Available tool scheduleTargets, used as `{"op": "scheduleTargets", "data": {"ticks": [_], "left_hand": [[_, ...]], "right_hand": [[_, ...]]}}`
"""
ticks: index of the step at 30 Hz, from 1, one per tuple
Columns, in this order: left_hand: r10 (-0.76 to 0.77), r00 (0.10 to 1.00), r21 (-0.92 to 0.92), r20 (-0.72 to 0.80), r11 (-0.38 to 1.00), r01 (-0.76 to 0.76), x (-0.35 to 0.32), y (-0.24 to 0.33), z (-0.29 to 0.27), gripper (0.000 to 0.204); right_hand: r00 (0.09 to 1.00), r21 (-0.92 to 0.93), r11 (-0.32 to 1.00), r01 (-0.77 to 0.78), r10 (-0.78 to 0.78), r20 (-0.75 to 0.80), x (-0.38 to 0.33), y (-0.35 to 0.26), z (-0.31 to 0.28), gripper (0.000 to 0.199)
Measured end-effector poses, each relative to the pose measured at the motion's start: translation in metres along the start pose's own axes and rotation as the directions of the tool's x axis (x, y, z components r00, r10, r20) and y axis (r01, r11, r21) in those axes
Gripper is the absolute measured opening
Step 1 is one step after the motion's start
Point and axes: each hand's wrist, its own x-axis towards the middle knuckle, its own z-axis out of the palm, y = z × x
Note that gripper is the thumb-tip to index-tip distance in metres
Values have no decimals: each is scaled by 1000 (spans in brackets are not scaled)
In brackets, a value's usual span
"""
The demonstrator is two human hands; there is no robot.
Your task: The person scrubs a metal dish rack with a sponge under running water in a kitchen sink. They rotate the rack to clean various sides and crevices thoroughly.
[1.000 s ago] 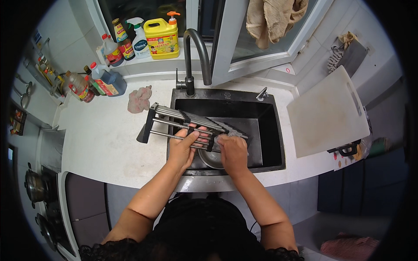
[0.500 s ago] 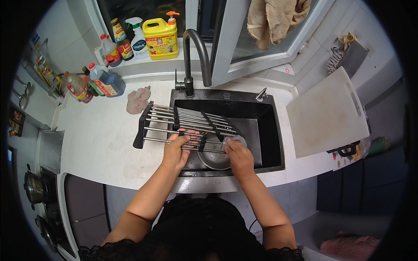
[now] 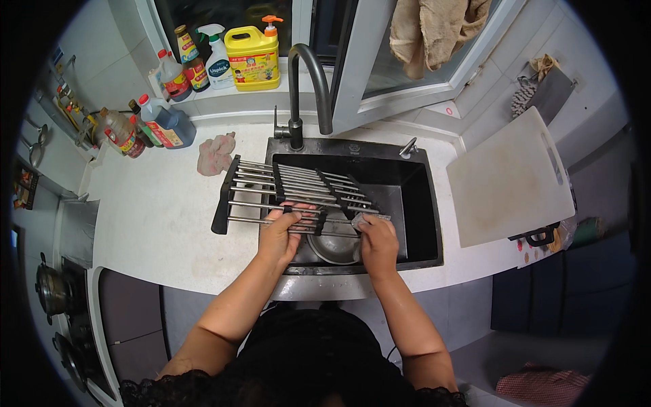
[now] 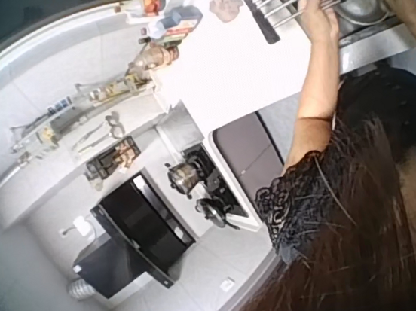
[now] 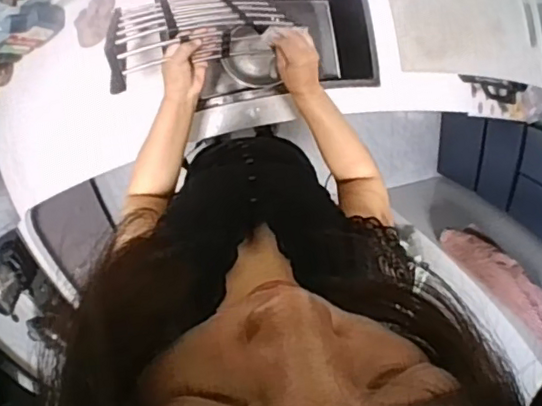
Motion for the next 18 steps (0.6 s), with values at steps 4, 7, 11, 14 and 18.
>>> {"op": "scheduleTargets", "data": {"ticks": [4,7,11,14,18], "left_hand": [[47,999,12,-20,999,-46,-2,7,3,21],[57,998,63,-21,996,-56,-4,9,3,22],[48,999,37,-10,998,-47,-4,2,1,24],[83,997,74,7,994,-83,-8,6,-3,25],[121,993,118,10,986,-121,-15,3,-1,35]], "right_hand": [[958,183,970,-157,195,-212,19,-16,-13,18],[961,210,956,-204,236,-141,34,-27,-13,16],[972,69,983,-169,154,180,35,-33,-6,19],[940,6,979,-204,194,282,21,-19,-10,23],[938,42,971,-236,216,271,5,-16,0,24]]}}
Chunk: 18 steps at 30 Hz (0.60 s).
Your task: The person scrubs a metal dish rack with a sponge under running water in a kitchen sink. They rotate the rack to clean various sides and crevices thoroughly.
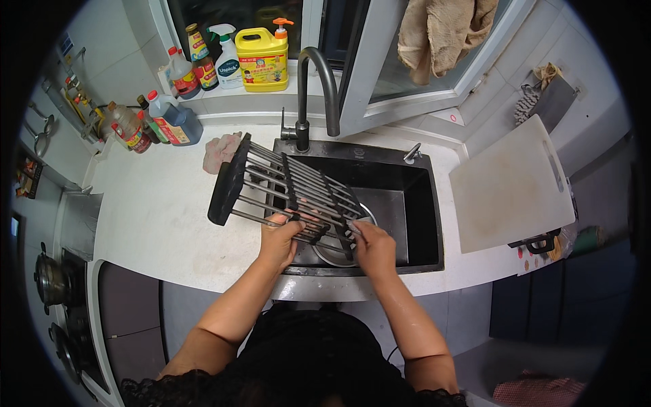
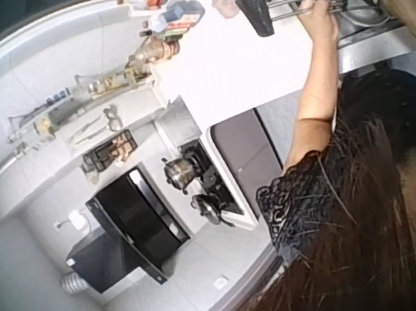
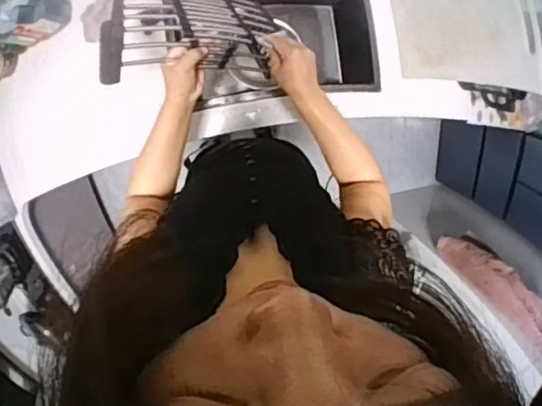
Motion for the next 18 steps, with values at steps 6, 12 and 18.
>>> {"op": "scheduleTargets", "data": {"ticks": [6,12,18], "left_hand": [[36,999,66,33,997,-38,4,9,-2,46],[60,996,119,70,991,-68,-4,1,0,45],[44,990,173,138,983,-68,-3,11,-8,49]], "right_hand": [[973,316,922,-224,229,24,14,-15,-14,21],[971,355,922,157,-211,117,35,-37,-5,21],[948,369,919,-137,13,319,22,-3,-9,21]]}}
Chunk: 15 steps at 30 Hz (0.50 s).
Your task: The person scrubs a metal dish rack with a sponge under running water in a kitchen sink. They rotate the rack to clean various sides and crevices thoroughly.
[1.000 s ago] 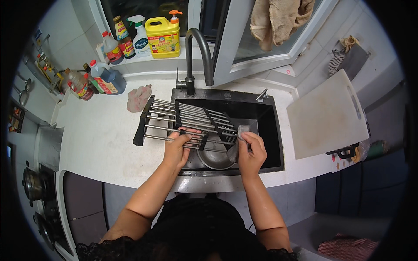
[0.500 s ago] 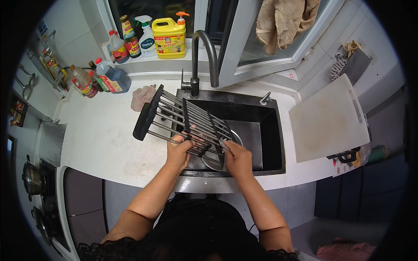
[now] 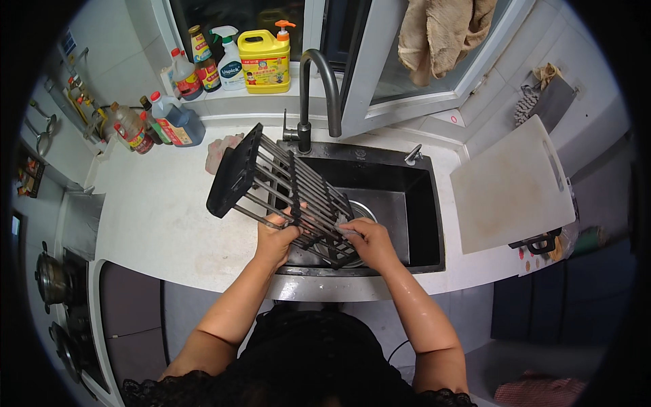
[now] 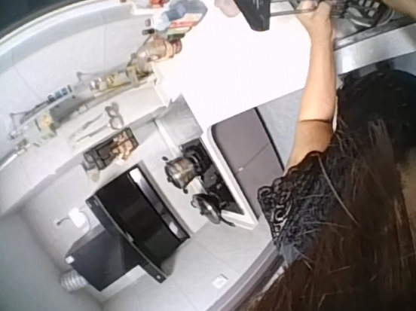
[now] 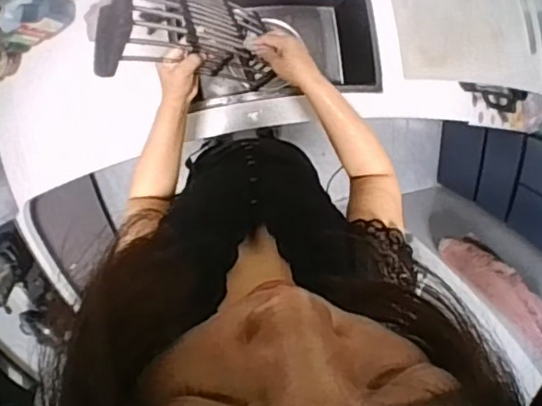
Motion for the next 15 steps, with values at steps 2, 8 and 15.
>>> {"op": "scheduleTargets", "data": {"ticks": [2,8,15], "left_hand": [[-12,999,41,36,999,11,-2,-4,-3,49],[-15,998,119,55,993,8,-7,0,-2,46],[-23,995,183,95,983,6,-9,-2,-2,45]], "right_hand": [[997,10,1000,-3,4,-81,4,-18,13,21],[995,4,999,38,-37,-91,10,-2,16,20],[970,-10,989,145,-144,-193,17,-18,18,18]]}}
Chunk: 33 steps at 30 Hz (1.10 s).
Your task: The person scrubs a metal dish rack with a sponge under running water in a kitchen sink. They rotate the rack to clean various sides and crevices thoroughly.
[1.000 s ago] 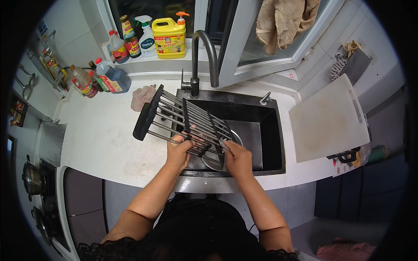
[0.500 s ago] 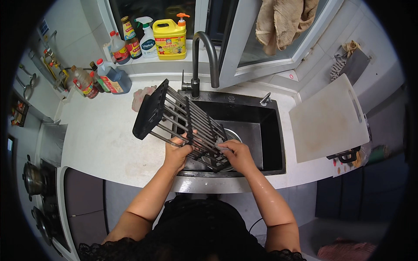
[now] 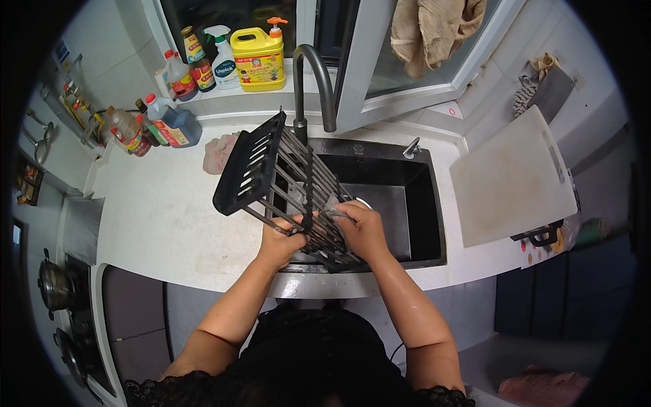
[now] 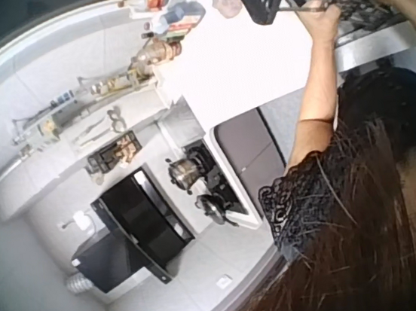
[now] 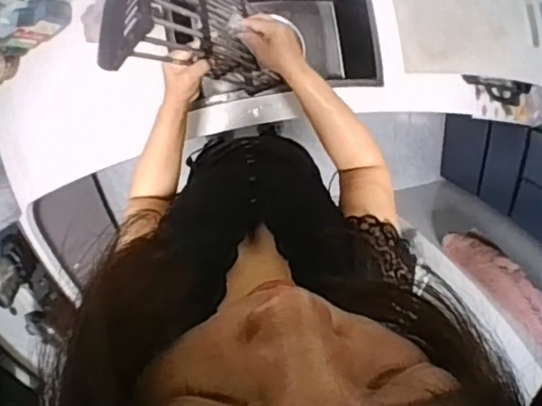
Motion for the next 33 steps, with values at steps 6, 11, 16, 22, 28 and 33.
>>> {"op": "scheduleTargets", "data": {"ticks": [6,11,16,22,28,33], "left_hand": [[-27,999,-73,40,997,30,1,2,-3,48],[-35,996,-84,84,996,42,0,-5,-5,46],[-2,999,-19,44,1000,3,6,4,-6,46],[-77,997,-84,10,993,77,14,0,-14,46],[-115,992,-240,54,963,125,16,-1,-17,61],[-103,993,-262,60,958,115,16,3,-17,76]], "right_hand": [[987,-109,993,-48,64,144,-15,31,-16,19],[1000,8,1000,-11,11,24,-5,6,-4,18],[987,-86,989,-119,127,100,-28,35,-17,18],[985,92,985,-144,133,112,-4,10,-14,19],[946,-156,964,-214,244,213,-16,38,-13,21],[970,-67,988,-138,149,193,-11,24,-4,20]]}}
